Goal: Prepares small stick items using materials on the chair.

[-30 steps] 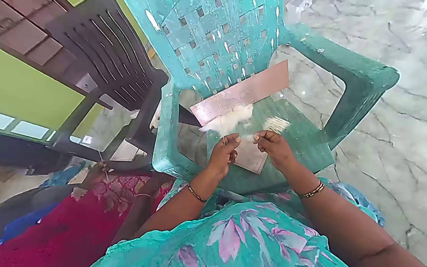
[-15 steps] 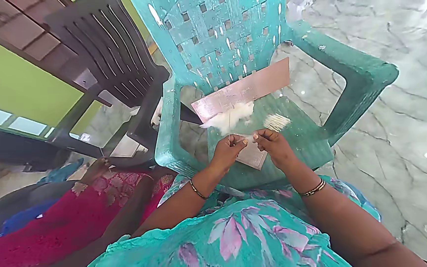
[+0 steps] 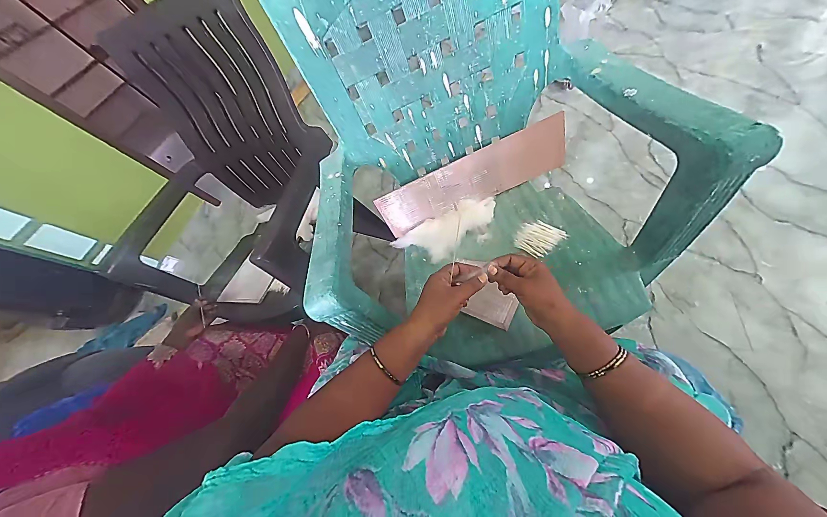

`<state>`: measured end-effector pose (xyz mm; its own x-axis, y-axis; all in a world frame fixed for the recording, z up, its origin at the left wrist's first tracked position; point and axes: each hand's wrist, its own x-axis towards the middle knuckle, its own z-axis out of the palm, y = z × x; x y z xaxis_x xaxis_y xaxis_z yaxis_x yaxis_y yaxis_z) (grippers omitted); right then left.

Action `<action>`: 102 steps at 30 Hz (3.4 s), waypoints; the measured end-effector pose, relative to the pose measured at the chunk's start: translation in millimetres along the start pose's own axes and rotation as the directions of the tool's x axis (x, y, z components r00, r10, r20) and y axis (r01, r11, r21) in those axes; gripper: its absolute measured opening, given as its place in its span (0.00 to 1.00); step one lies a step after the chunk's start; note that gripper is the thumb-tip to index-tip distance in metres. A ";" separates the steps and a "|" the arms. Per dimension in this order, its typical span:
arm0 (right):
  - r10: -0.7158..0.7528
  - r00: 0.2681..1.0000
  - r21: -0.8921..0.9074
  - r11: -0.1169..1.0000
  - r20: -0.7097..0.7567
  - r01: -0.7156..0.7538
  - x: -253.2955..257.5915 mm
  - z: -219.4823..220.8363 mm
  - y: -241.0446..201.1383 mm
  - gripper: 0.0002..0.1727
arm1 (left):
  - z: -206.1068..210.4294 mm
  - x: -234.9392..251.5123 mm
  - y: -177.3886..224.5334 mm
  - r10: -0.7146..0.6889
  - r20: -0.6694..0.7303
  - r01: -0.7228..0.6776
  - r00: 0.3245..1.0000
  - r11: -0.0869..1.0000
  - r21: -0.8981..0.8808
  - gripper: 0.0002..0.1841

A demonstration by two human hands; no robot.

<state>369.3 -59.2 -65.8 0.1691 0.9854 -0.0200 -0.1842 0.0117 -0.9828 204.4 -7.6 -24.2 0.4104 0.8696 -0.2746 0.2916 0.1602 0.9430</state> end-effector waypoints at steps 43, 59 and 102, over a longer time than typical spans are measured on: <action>-0.054 0.996 0.058 0.997 0.067 0.050 3.7 -7.9 4.2 0.07 | -4.3 9.3 -3.0 -0.165 -0.079 0.159 0.983 0.984 -0.077 0.08; -0.058 0.997 -0.134 0.990 -0.053 0.050 13.4 -6.7 4.3 0.10 | 2.2 7.2 -3.1 -0.137 -0.015 0.136 0.991 0.989 -0.052 0.06; 0.055 0.978 -0.046 0.998 0.201 -0.047 5.2 -11.6 15.8 0.06 | -8.2 -4.0 -5.4 0.025 0.074 -0.052 0.997 0.917 0.396 0.09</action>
<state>378.6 -55.9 -83.5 -0.0395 0.9985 -0.0370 -0.1471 -0.0425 -0.9882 194.0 -8.1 -26.7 0.4806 0.8361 -0.2645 0.5880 -0.0834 0.8046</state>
